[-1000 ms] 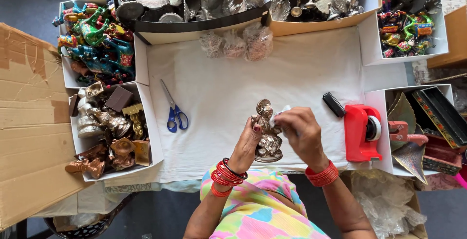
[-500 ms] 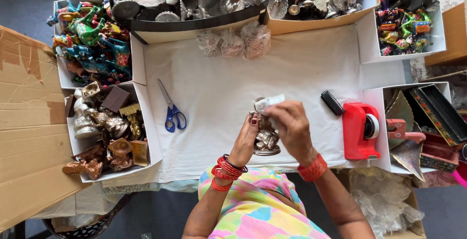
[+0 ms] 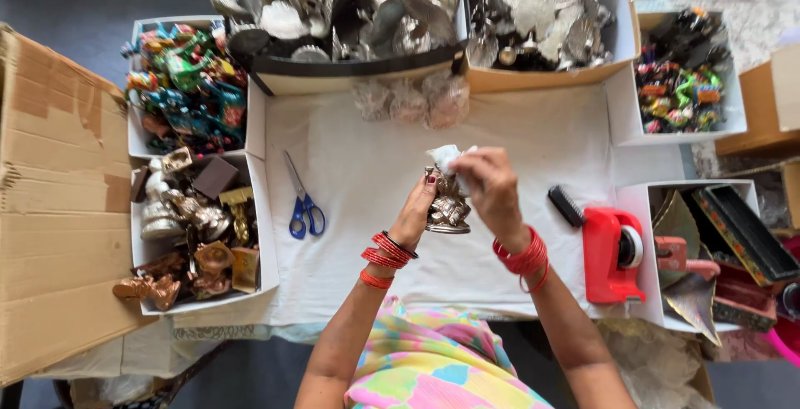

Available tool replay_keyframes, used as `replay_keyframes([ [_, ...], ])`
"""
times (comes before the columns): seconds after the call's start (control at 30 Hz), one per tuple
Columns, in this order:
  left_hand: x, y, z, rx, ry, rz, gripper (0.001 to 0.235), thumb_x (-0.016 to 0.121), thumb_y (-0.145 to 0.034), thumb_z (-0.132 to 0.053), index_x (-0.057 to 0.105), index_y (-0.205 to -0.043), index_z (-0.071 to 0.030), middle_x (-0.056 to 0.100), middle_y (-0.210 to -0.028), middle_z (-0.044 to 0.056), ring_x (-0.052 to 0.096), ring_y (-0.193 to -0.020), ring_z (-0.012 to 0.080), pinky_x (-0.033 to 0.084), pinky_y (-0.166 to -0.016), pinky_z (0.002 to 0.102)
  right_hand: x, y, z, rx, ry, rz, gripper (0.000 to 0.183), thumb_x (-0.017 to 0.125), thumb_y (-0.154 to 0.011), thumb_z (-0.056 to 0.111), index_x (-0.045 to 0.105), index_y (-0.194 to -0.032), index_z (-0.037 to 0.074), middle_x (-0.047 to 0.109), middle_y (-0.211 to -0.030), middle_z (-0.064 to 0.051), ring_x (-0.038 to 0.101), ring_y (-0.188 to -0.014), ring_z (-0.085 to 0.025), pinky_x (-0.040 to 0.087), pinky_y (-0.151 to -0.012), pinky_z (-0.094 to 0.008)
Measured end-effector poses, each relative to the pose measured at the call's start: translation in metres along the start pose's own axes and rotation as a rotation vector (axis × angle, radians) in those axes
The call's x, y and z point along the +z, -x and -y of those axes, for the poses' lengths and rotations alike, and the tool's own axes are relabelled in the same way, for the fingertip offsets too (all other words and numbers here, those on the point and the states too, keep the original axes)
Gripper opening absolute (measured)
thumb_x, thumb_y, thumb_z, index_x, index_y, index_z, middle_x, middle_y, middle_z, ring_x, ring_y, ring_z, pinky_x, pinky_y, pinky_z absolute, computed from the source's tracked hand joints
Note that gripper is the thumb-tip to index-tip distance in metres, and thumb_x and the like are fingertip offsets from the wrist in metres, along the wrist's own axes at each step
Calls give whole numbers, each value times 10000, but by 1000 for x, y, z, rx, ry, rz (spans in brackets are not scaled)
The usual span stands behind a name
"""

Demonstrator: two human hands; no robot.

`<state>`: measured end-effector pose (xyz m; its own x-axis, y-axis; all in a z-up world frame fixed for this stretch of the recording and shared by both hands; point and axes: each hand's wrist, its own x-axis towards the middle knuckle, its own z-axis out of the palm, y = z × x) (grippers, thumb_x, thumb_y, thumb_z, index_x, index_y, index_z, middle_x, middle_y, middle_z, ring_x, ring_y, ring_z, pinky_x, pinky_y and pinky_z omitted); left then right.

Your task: The person holds a small silver figurine in their left hand and wipes it with a white cloth held in their right hand. They rotate the figurine to clean different sides while standing at a table filled with boxes of various decorative items.

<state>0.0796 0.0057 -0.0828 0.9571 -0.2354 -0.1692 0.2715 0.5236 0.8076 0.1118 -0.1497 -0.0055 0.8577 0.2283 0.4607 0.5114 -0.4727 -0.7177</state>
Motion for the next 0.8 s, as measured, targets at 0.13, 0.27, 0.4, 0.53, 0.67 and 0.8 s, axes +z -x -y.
replay_keyframes([
  [0.13, -11, -19, -11, 102, -91, 21, 503, 392, -1114, -345, 442, -1501, -28, 597, -1362, 75, 570, -1251, 148, 475, -1066, 295, 1, -18, 1, -168, 89, -15, 252, 747, -799, -71, 751, -1009, 69, 677, -1048, -91, 621, -1051, -295, 552, -915, -405],
  [0.27, -6, -21, -15, -12, -71, -25, 484, 389, -1093, -329, 436, -1486, -51, 598, -1357, 74, 583, -1227, 154, 486, -1040, 313, 4, -36, -5, -54, 31, -72, 208, 769, -854, -42, 758, -1027, 73, 682, -1058, -98, 647, -1017, -265, 566, -869, -376],
  [0.4, -23, -31, 6, 83, -59, -26, 487, 390, -1118, -316, 448, -1497, -15, 581, -1386, 89, 555, -1272, 157, 460, -1089, 311, 9, -21, 4, -103, 53, -85, 229, 733, -851, -53, 764, -1035, 80, 676, -1065, -103, 661, -1000, -261, 575, -870, -370],
  [0.53, -16, -20, 3, 3, 11, -33, 492, 388, -1098, -306, 421, -1514, -45, 565, -1416, 61, 534, -1305, 142, 433, -1111, 296, 10, -28, -8, -116, 103, -74, 215, 734, -845, -51, 765, -1020, 71, 695, -1037, -85, 648, -1009, -274, 560, -878, -387],
  [0.67, -9, -20, 0, -50, -80, -41, 495, 370, -1099, -335, 413, -1509, -62, 574, -1380, 77, 545, -1263, 161, 445, -1079, 322, 9, -28, -11, -6, 49, -64, 167, 759, -873, -4, 763, -1021, 73, 690, -1058, -88, 636, -1017, -264, 550, -872, -376],
  [0.8, -27, -24, 20, 36, -76, -34, 526, 376, -1133, -363, 450, -1497, 9, 573, -1389, 113, 536, -1299, 174, 434, -1111, 328, 8, -16, -7, -247, 156, 7, 212, 741, -842, -21, 760, -1029, 77, 701, -1086, -90, 604, -1081, -301, 530, -951, -395],
])
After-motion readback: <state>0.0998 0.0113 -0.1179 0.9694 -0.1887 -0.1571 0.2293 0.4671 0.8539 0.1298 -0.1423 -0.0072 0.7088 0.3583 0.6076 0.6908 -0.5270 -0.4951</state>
